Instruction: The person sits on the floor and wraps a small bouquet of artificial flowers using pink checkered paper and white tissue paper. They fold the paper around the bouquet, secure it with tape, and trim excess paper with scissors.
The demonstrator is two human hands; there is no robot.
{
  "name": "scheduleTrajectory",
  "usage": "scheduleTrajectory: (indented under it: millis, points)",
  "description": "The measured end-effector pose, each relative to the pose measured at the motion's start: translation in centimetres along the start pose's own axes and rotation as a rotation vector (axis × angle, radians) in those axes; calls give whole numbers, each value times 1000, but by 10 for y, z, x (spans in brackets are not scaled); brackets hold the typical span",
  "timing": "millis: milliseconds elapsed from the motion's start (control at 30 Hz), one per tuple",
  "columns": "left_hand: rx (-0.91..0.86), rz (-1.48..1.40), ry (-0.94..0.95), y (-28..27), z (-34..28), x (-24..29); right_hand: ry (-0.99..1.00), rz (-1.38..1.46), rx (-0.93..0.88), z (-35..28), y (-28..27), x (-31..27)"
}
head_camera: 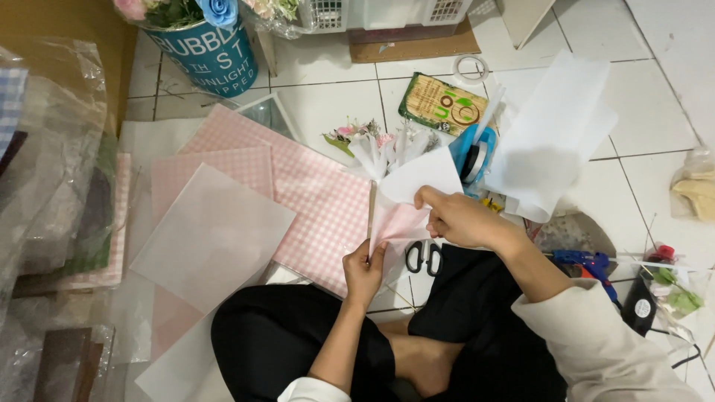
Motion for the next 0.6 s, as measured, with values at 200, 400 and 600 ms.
scheduleTrajectory:
  millis: [200,400,600]
  points:
    - [-23,29,41,1,1,11,20,-82,56,8,18,18]
    - [-57,62,42,2,3,8,48,-150,55,43,45,51]
    - [-71,158,-34,5,14,4,79,-149,46,90,69,64]
Point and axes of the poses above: each hand's wrist, its own z-axis towards the middle knuckle, its own y-axis out of the palm, x = y × z, the point moved 1 cm from there along z, towards the middle knuckle, and after that the axes turned 9 degrees about x, right-handed, at the moved point
